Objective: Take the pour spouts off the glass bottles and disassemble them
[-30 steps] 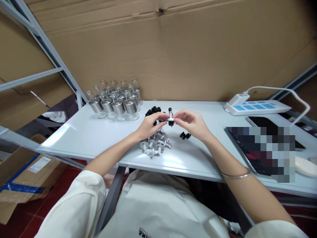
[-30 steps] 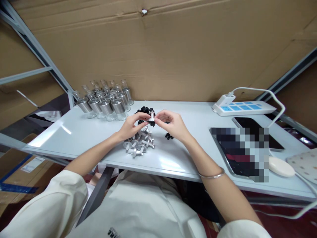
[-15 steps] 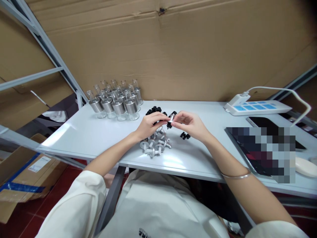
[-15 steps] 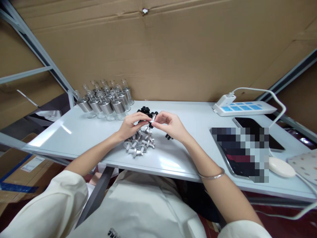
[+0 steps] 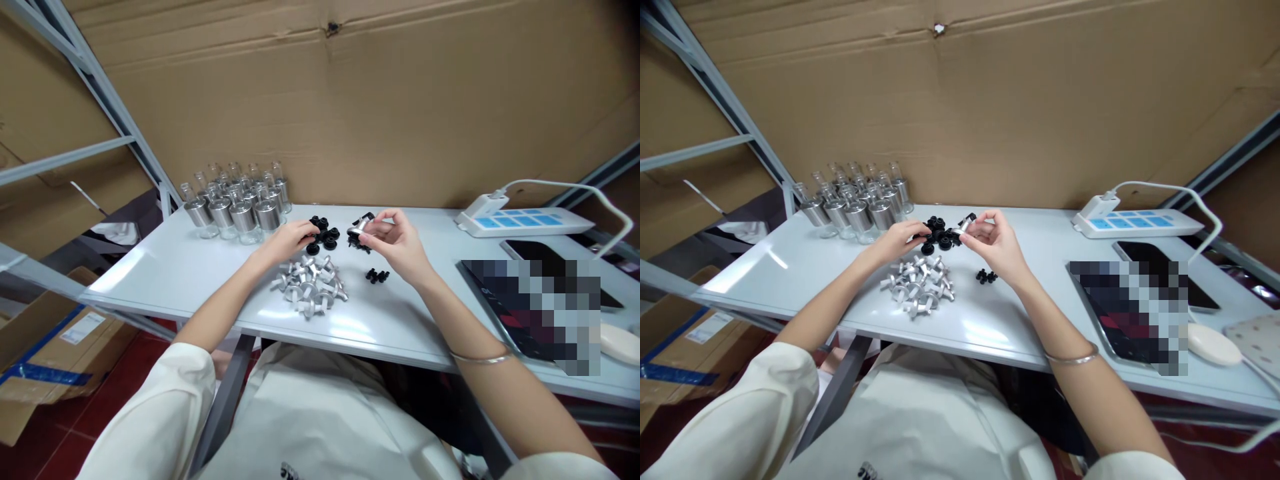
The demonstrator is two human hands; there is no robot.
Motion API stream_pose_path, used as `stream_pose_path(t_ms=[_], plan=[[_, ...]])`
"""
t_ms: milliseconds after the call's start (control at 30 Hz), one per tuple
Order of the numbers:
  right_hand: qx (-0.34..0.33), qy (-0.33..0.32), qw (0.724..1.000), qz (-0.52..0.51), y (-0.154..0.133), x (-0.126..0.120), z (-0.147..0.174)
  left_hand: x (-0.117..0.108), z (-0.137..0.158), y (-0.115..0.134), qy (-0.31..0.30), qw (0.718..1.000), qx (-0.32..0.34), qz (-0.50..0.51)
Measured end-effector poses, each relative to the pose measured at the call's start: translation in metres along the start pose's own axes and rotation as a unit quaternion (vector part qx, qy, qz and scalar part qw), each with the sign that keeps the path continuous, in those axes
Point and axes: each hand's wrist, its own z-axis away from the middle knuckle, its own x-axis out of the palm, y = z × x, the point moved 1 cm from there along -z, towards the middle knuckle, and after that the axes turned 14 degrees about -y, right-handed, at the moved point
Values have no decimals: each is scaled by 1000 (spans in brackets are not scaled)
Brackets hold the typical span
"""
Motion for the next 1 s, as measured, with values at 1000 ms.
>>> stream_pose_path(t_ms=[1000], plan=[[10,-20,999,46,-3,1,2,-22,13,-48,362,915,-169,53]])
